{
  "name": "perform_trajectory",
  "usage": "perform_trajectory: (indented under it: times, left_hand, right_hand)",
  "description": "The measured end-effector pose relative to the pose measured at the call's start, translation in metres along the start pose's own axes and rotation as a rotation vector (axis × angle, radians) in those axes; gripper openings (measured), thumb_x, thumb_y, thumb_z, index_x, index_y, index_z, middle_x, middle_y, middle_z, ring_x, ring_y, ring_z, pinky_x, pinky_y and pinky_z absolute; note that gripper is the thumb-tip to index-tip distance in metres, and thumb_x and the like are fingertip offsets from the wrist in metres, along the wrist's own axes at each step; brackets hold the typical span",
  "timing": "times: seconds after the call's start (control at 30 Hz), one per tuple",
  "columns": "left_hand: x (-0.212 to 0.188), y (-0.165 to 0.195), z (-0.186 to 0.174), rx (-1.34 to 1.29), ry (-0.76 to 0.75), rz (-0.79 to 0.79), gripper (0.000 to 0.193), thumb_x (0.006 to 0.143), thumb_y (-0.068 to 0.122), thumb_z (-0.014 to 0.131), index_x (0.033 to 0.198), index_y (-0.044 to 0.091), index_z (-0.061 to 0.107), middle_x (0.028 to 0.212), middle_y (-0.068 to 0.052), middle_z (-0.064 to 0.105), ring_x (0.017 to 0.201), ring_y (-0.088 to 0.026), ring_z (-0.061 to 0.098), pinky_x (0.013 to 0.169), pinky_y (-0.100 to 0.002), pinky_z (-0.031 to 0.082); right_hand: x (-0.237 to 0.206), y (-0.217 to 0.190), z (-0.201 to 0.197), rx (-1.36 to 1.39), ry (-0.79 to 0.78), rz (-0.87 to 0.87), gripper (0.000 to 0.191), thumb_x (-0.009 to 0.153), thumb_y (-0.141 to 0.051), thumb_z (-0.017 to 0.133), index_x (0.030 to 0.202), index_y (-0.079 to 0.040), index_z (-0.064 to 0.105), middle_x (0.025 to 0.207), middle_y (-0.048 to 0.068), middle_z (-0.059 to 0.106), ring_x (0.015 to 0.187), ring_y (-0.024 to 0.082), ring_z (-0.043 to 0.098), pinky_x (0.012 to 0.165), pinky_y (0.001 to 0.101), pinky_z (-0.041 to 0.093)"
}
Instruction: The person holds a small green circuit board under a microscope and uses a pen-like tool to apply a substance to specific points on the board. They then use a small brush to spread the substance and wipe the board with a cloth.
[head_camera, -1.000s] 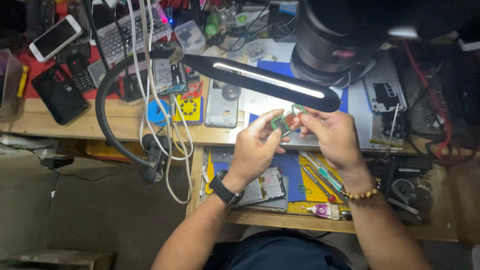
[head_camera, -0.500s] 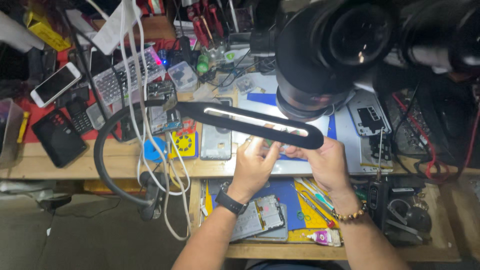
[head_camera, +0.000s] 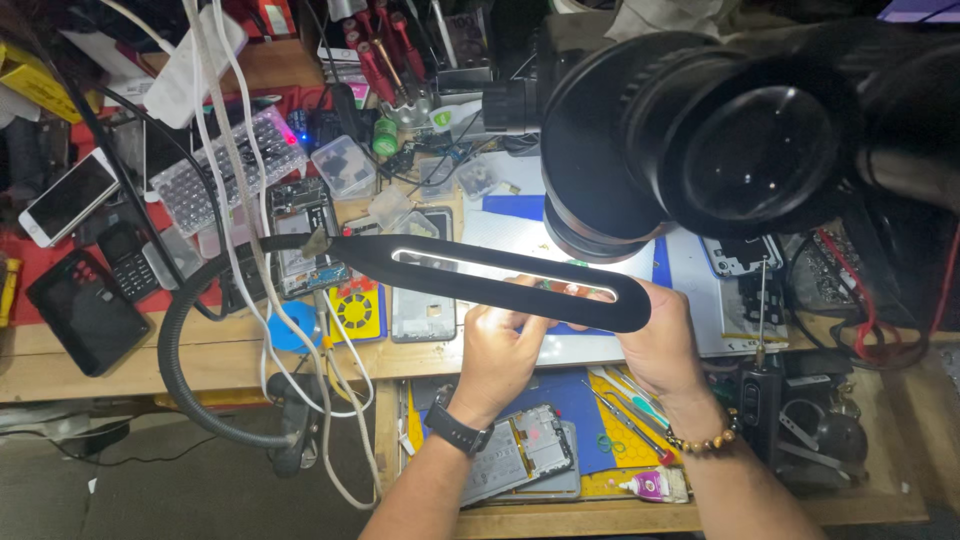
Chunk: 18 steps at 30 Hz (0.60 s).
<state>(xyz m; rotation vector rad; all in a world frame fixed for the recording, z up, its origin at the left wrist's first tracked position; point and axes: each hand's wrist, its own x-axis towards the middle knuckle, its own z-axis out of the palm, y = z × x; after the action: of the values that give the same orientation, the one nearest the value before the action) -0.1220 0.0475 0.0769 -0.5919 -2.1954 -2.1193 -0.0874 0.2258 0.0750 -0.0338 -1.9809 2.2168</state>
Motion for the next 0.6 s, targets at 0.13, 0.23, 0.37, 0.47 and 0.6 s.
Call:
perform_trajectory:
  times: [0.13, 0.23, 0.37, 0.47, 0.6]
  left_hand:
    - [-0.0004, -0.0022, -0.0004, -0.037, -0.022, -0.031, 0.028, 0.097, 0.003, 0.065, 0.124, -0.004, 0.066, 0.100, -0.011, 0.077, 0.088, -0.016, 0.078, 0.075, -0.027, 0.063]
    - [-0.0010, -0.0050, -0.0005, -0.125, -0.043, -0.046, 0.027, 0.100, 0.005, 0.064, 0.125, -0.005, 0.065, 0.102, -0.011, 0.078, 0.091, -0.015, 0.078, 0.079, -0.027, 0.064]
    - [-0.0030, -0.0065, 0.0000, -0.159, -0.059, -0.082, 0.027, 0.101, 0.007, 0.063, 0.125, -0.006, 0.066, 0.101, -0.012, 0.078, 0.090, -0.015, 0.077, 0.080, -0.028, 0.064]
    - [-0.0030, -0.0074, 0.0002, -0.204, -0.069, -0.109, 0.027, 0.101, 0.006, 0.064, 0.126, -0.005, 0.066, 0.100, -0.012, 0.078, 0.089, -0.015, 0.076, 0.079, -0.028, 0.064]
    - [-0.0061, -0.0097, 0.0003, -0.180, -0.071, -0.050, 0.030, 0.099, 0.005, 0.065, 0.128, -0.005, 0.064, 0.100, -0.011, 0.078, 0.088, -0.015, 0.077, 0.079, -0.027, 0.064]
  right_hand:
    - [-0.0010, 0.0008, 0.0008, 0.063, 0.021, 0.028, 0.015, 0.093, 0.000, 0.069, 0.106, 0.008, 0.073, 0.092, 0.013, 0.076, 0.081, 0.016, 0.072, 0.076, 0.0300, 0.060]
    - [-0.0014, 0.0017, 0.0016, 0.029, 0.005, -0.015, 0.016, 0.092, 0.001, 0.070, 0.106, 0.008, 0.072, 0.093, 0.013, 0.076, 0.081, 0.017, 0.072, 0.077, 0.0308, 0.062]
    - [-0.0030, 0.0032, 0.0011, 0.063, 0.014, 0.003, 0.017, 0.093, 0.000, 0.069, 0.108, 0.007, 0.072, 0.094, 0.013, 0.076, 0.080, 0.017, 0.073, 0.076, 0.0317, 0.063]
    - [-0.0040, 0.0048, -0.0001, 0.067, 0.023, 0.004, 0.016, 0.095, -0.001, 0.069, 0.108, 0.007, 0.073, 0.092, 0.014, 0.075, 0.078, 0.017, 0.073, 0.075, 0.0325, 0.063]
    - [-0.0062, 0.0056, -0.0004, 0.083, 0.022, -0.010, 0.016, 0.096, 0.000, 0.069, 0.109, 0.008, 0.073, 0.092, 0.014, 0.075, 0.079, 0.017, 0.072, 0.075, 0.0333, 0.063]
